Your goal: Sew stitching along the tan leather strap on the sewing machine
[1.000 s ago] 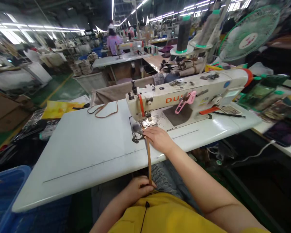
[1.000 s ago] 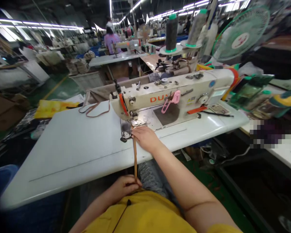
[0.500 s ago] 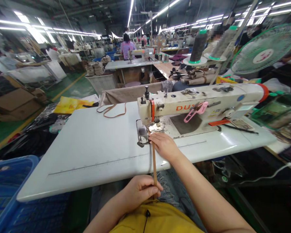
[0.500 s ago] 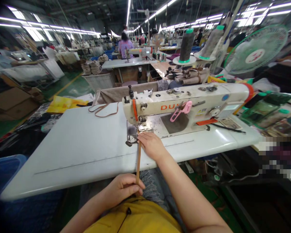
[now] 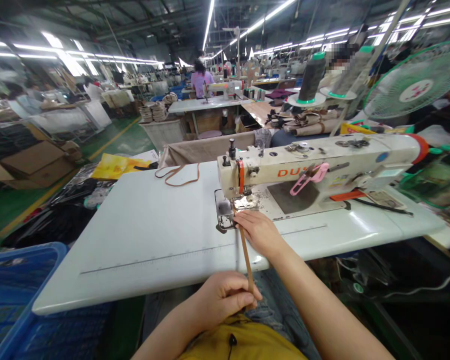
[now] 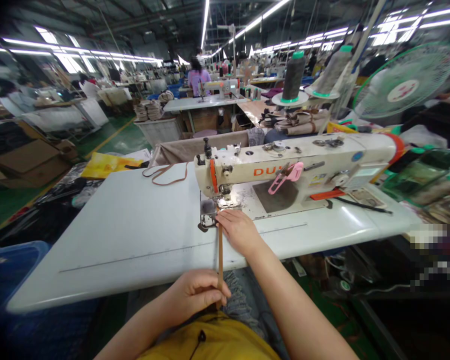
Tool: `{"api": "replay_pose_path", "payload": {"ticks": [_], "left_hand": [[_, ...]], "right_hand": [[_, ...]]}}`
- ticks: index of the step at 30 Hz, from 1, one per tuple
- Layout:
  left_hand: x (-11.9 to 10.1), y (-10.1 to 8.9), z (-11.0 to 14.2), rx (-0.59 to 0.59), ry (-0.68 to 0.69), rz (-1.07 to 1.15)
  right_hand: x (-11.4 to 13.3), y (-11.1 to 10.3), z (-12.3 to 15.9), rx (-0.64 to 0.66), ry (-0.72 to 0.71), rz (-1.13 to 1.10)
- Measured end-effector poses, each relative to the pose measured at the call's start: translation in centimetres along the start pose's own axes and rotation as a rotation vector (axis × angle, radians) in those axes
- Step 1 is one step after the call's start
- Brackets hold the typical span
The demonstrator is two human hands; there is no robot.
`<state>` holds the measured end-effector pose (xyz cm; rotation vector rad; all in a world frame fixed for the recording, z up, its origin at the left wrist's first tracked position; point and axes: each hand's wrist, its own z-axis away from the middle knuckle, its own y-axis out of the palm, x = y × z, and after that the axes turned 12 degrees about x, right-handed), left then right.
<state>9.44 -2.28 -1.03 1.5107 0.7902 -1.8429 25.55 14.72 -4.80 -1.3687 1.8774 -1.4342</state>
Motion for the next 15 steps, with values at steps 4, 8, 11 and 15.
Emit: {"api": "replay_pose_path", "payload": {"ticks": [4, 8, 11, 15], "left_hand": [[-0.3, 0.02, -0.28, 0.033, 0.053, -0.08], [-0.55, 0.14, -0.37, 0.043, 0.091, -0.113], [-0.51, 0.23, -0.34, 0.042, 0.083, -0.115], [-0.37, 0.23, -0.31, 0.044, 0.059, -0.133]], "right_hand": [[0.12, -0.13, 0.1, -0.018, -0.018, 0.018], [0.09, -0.1, 0.37, -0.046, -0.047, 0.044], [0.05, -0.04, 0.49, -0.056, -0.065, 0.062], [0.11, -0.12, 0.42, -0.045, -0.06, 0.057]]}}
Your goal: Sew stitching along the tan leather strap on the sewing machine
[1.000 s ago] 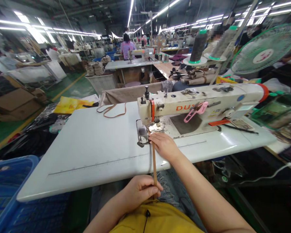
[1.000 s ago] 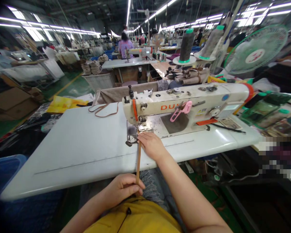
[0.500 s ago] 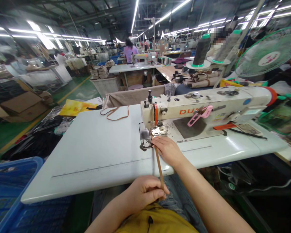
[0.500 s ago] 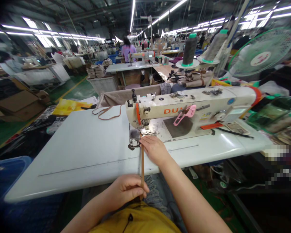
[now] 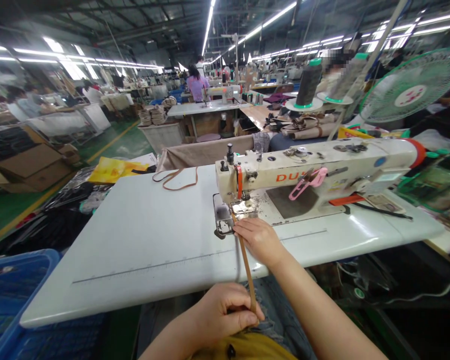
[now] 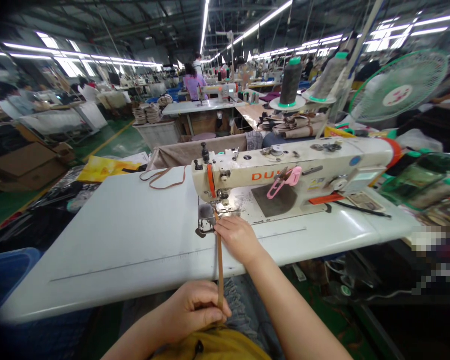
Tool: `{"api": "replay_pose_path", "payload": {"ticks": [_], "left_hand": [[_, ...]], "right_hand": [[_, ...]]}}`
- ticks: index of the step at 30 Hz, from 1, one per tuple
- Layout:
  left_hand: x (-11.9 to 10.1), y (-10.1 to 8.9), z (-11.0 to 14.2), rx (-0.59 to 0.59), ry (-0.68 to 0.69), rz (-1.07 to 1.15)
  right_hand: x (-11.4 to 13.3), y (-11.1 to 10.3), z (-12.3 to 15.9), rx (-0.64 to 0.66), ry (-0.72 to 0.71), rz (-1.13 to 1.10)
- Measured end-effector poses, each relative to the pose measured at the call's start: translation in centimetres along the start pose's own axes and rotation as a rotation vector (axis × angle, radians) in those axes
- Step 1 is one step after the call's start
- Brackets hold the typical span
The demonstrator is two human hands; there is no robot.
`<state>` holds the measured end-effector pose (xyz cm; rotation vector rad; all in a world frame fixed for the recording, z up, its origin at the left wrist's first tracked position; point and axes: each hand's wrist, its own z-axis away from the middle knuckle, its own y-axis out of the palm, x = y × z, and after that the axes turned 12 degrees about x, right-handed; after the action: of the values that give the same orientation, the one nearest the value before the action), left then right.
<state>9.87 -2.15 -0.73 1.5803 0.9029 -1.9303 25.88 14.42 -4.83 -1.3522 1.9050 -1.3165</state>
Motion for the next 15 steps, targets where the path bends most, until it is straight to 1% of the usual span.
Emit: {"api": "replay_pose_path", "payload": {"ticks": [6, 10, 15], "left_hand": [[0.3, 0.0, 0.1, -0.001, -0.042, 0.017], [1.1, 0.4, 0.2, -0.015, -0.058, 0.048], [2.6, 0.6, -0.2, -0.106, -0.1, 0.196]], "right_hand": [[0.2, -0.2, -0.1, 0.013, 0.014, -0.018], [0.3, -0.2, -0.2, 0.008, 0.02, -0.017], [0.1, 0.0, -0.2, 0.005, 0.017, -0.016]]}}
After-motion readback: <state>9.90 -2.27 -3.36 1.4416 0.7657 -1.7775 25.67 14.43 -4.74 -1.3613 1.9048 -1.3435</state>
